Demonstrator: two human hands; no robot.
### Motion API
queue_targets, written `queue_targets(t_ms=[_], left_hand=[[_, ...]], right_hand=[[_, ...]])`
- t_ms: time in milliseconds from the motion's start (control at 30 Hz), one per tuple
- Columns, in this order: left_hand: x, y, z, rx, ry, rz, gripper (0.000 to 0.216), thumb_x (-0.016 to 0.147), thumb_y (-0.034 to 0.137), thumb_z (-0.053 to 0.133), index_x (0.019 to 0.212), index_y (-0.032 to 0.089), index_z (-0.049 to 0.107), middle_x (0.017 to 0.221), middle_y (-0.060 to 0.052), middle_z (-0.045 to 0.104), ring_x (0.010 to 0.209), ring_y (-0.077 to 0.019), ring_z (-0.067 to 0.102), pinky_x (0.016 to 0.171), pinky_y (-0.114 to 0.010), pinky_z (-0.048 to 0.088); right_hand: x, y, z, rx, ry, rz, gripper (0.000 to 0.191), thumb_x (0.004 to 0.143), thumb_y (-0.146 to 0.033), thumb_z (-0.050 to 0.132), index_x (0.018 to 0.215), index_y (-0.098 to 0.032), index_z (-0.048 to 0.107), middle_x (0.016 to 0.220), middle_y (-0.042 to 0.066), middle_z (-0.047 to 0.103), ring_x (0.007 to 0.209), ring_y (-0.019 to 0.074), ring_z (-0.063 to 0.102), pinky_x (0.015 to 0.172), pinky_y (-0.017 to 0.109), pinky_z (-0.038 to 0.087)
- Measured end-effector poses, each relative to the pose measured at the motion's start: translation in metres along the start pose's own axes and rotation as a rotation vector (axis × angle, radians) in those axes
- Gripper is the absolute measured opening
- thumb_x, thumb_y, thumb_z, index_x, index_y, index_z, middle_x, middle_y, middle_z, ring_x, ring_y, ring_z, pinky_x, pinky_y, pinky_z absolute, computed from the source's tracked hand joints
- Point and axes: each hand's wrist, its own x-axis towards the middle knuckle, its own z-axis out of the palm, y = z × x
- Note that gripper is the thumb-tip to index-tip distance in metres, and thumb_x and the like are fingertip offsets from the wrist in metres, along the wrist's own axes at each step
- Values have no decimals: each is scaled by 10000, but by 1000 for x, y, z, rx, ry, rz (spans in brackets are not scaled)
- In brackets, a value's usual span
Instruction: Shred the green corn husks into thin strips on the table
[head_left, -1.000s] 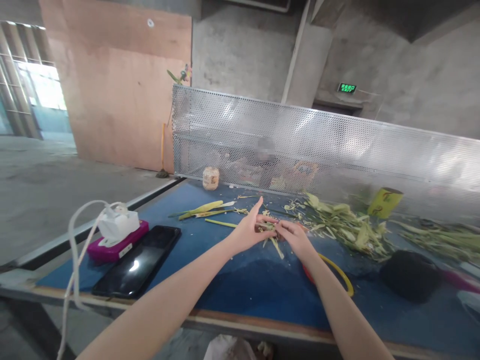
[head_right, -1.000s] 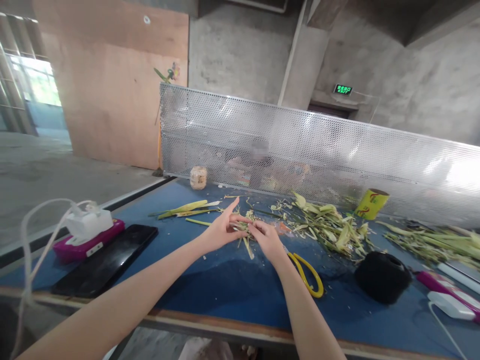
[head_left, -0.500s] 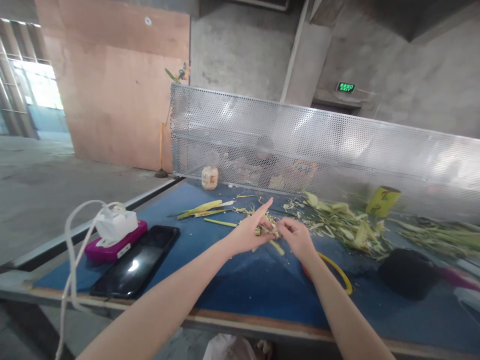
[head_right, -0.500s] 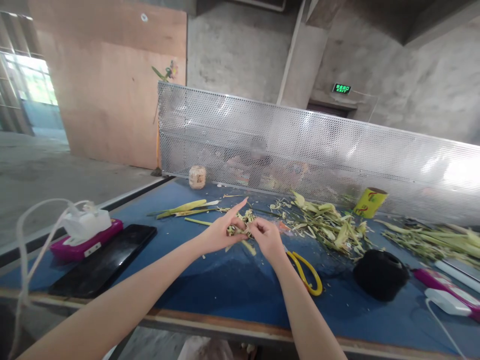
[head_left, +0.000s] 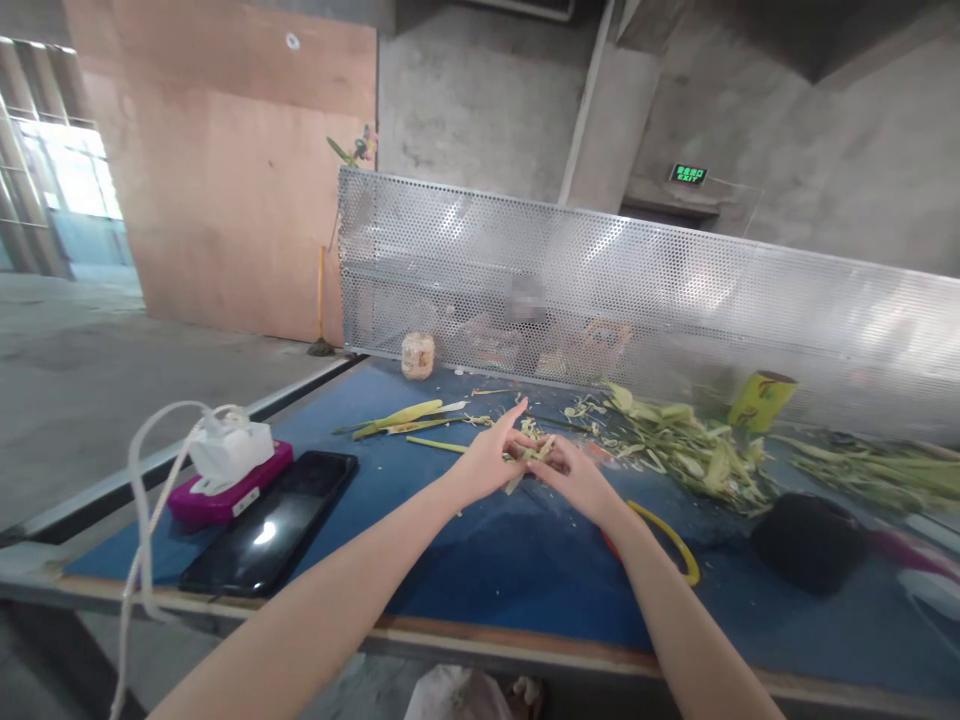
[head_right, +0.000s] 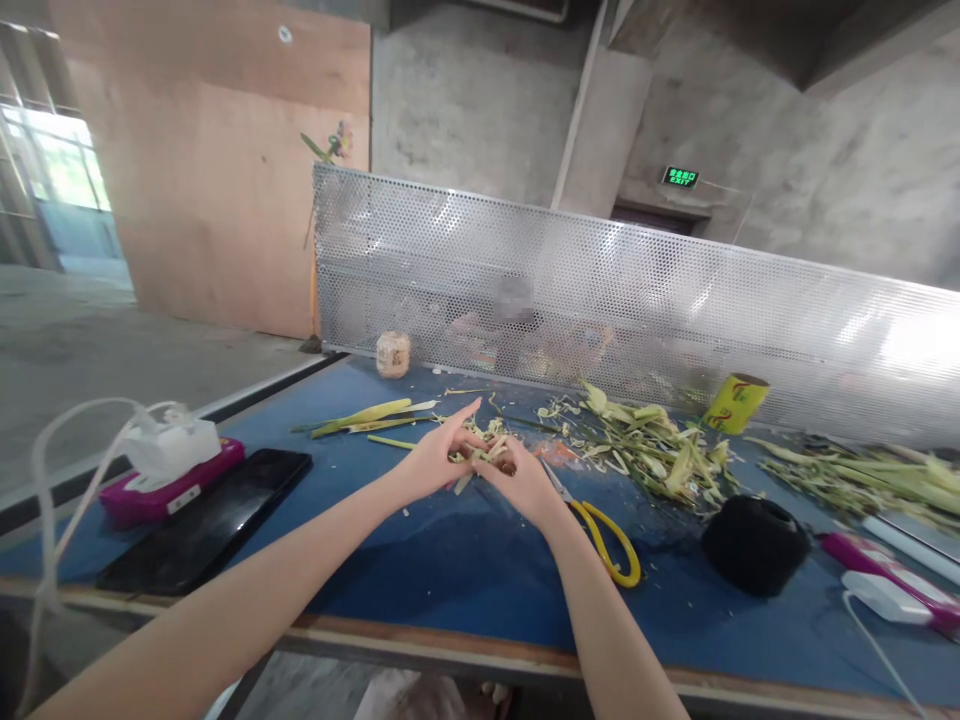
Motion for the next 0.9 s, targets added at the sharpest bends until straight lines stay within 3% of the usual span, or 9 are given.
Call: queue_targets(t_ms=[100, 200, 300, 433, 533, 667, 733, 900], left_hand=[[-1, 0, 2, -119, -68, -7, 842, 673, 148, 541, 1331, 268, 29, 1019, -92, 566, 605, -96, 528, 442, -193, 424], [-1, 1, 4, -214, -68, -10, 877, 674, 207, 568, 1328, 256, -14, 1081, -132, 496, 695, -141, 562, 426, -205, 451], [0, 4, 3, -214, 9, -40, 787, 710, 268, 536, 1324, 246, 45, 1024, -115, 492, 639, -127, 566, 424, -233, 475], [2, 7, 0, -182, 94, -122, 710, 730, 257, 507, 1311, 214, 103, 874, -50, 521, 508, -82, 527, 417, -246, 475], [2, 7, -1, -160, 124, -150, 700, 711, 218, 526, 1298, 181, 146, 780, -14, 518, 491, -80, 514, 423, -240, 464], [1, 5, -1, -94, 102, -89, 683, 693, 217, 548, 1281, 168, 204, 710, 10, 531, 462, -78, 500, 444, -237, 440], [2, 3, -3, -78, 114, -68, 662, 691, 224, 552, 1268, 161, 235, 677, 23, 525, 450, -77, 497, 461, -239, 433], [8, 1, -10, -90, 228, -47, 642, 667, 230, 587, 1233, 150, 295, 627, 41, 523, 469, -82, 520, 540, -254, 443]], right_hand=[[-2, -2, 2, 19, -41, -6, 322, 695, -353, 549, 959, -170, 528, 868, 44, 625, 689, 149, 578, 646, 274, 447], [-1, -4, 0, 21, -4, -13, 359, 717, -324, 519, 1042, -170, 524, 827, 39, 649, 622, 148, 589, 633, 288, 461], [1, -4, -4, -91, 32, -54, 228, 732, -314, 492, 856, -171, 619, 778, 44, 671, 642, 172, 602, 676, 312, 455], [1, -5, -6, -216, 35, -80, 290, 733, -348, 490, 531, -180, 614, 1034, 45, 623, 825, 223, 601, 755, 323, 430], [0, -5, -5, -230, 30, -54, 258, 724, -360, 503, 603, -189, 653, 964, 42, 654, 811, 223, 606, 740, 316, 435], [-2, -1, -3, -278, 90, 14, 280, 691, -402, 539, 820, -199, 682, 665, 30, 687, 692, 218, 617, 695, 319, 440], [-2, -1, -3, -296, 115, 17, 281, 687, -416, 537, 775, -199, 692, 646, 30, 683, 670, 216, 618, 681, 313, 439], [-2, -5, -4, -280, 166, -21, 307, 692, -394, 529, 496, -187, 642, 816, 47, 685, 796, 226, 613, 791, 318, 405]])
